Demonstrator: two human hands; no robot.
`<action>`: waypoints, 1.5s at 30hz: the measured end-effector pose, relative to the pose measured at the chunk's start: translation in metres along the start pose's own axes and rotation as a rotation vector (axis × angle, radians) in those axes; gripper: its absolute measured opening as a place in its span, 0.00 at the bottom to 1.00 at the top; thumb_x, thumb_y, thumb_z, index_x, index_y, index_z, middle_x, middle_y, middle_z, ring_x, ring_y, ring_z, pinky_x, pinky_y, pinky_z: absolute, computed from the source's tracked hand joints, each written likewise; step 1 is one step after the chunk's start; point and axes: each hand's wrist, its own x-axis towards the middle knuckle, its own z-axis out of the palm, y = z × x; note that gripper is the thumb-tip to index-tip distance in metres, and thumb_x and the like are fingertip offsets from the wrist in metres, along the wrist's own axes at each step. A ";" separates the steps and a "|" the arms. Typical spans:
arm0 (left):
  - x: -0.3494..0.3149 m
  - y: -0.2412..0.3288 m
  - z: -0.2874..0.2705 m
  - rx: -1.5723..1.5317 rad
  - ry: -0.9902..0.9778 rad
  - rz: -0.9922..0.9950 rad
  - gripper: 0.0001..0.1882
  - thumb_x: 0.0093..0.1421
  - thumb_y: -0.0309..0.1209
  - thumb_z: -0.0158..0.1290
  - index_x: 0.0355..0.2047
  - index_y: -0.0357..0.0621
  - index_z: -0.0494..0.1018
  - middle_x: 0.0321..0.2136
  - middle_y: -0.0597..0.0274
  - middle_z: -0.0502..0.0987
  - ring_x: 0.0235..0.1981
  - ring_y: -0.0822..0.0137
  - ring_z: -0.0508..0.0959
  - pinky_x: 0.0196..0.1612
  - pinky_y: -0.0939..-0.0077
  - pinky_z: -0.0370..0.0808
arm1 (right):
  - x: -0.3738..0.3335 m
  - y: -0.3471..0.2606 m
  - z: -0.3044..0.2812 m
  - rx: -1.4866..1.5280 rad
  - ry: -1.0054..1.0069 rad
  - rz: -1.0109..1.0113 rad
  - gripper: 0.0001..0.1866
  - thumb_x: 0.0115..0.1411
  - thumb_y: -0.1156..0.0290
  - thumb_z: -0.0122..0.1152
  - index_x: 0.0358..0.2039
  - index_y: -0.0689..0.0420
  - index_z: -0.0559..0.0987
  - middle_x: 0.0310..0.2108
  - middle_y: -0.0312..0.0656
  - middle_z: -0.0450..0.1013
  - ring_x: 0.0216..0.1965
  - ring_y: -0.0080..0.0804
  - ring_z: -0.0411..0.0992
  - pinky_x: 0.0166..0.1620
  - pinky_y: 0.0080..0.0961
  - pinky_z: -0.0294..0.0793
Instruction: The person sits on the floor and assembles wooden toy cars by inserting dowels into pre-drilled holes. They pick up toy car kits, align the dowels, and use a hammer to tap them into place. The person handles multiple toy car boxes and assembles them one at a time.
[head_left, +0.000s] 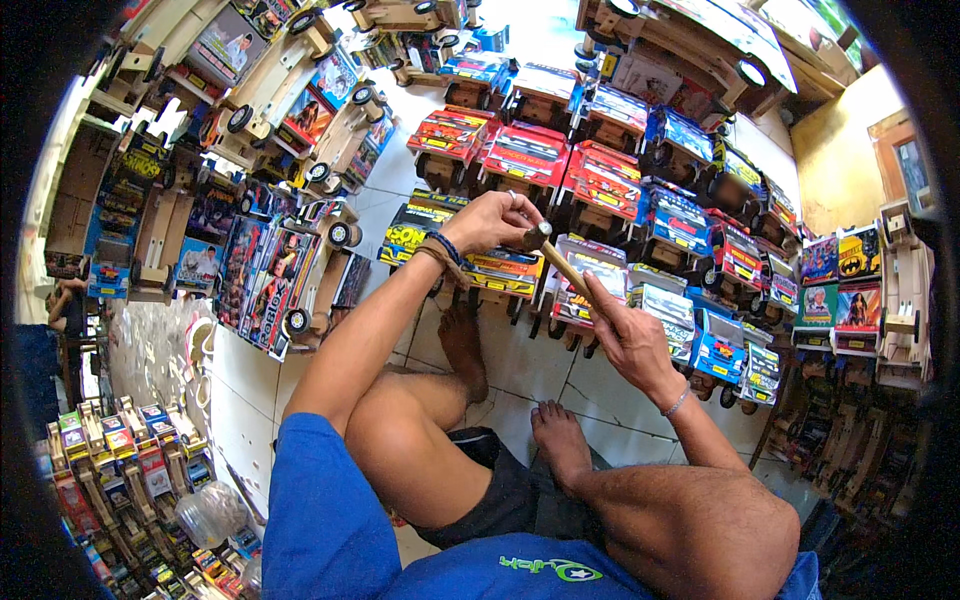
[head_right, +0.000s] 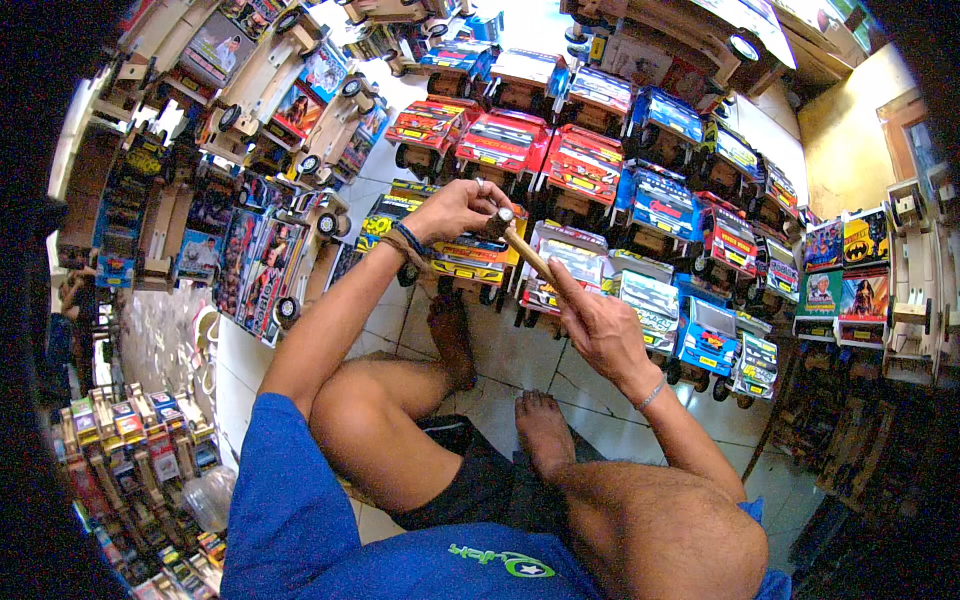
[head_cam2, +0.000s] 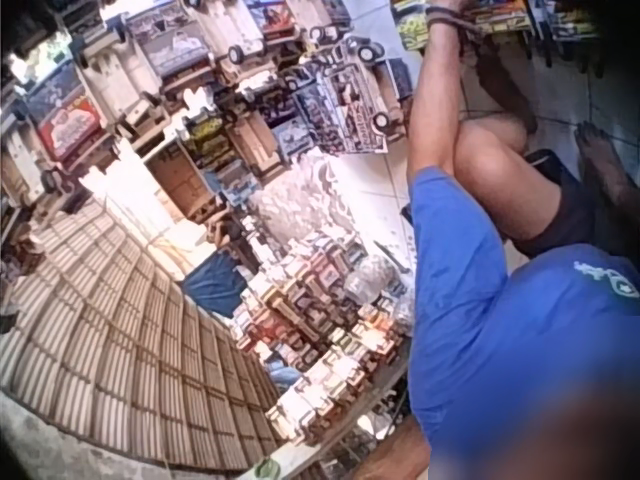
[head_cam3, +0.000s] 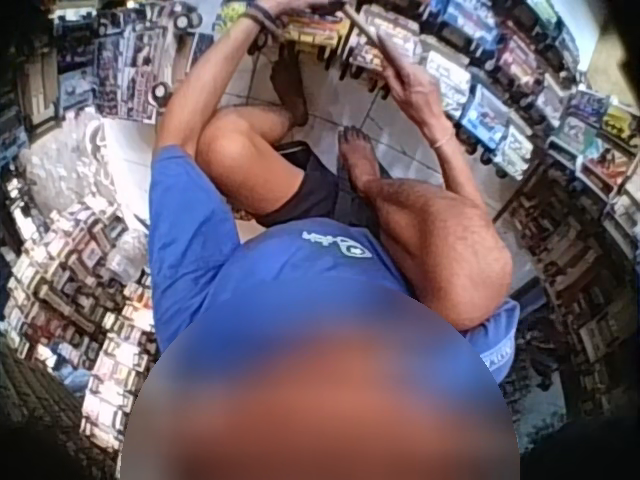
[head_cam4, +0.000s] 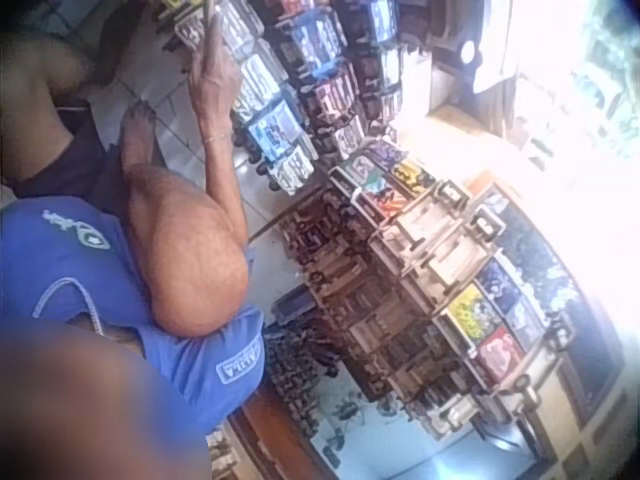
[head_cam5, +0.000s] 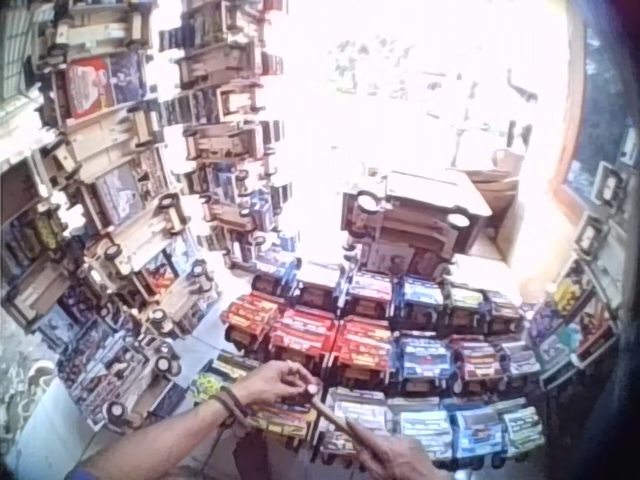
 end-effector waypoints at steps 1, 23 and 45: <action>0.000 0.000 0.000 -0.006 -0.004 0.014 0.09 0.59 0.23 0.58 0.41 0.36 0.76 0.33 0.61 0.82 0.33 0.76 0.80 0.37 0.81 0.77 | 0.000 -0.001 0.000 -0.029 0.001 -0.016 0.35 0.63 0.70 0.57 0.70 0.46 0.59 0.23 0.46 0.74 0.23 0.43 0.73 0.29 0.40 0.70; 0.005 -0.004 -0.004 0.088 -0.049 0.017 0.09 0.60 0.22 0.58 0.42 0.35 0.79 0.37 0.58 0.83 0.37 0.73 0.82 0.45 0.79 0.78 | 0.002 -0.005 -0.001 -0.150 0.015 -0.053 0.34 0.62 0.68 0.59 0.69 0.42 0.63 0.20 0.39 0.72 0.20 0.37 0.70 0.30 0.34 0.65; 0.007 -0.003 -0.005 0.065 -0.072 0.030 0.09 0.60 0.20 0.58 0.41 0.35 0.76 0.40 0.57 0.83 0.43 0.69 0.82 0.49 0.77 0.78 | 0.000 -0.019 -0.001 -0.185 0.063 -0.001 0.33 0.64 0.64 0.59 0.69 0.43 0.62 0.19 0.41 0.72 0.17 0.39 0.69 0.24 0.36 0.68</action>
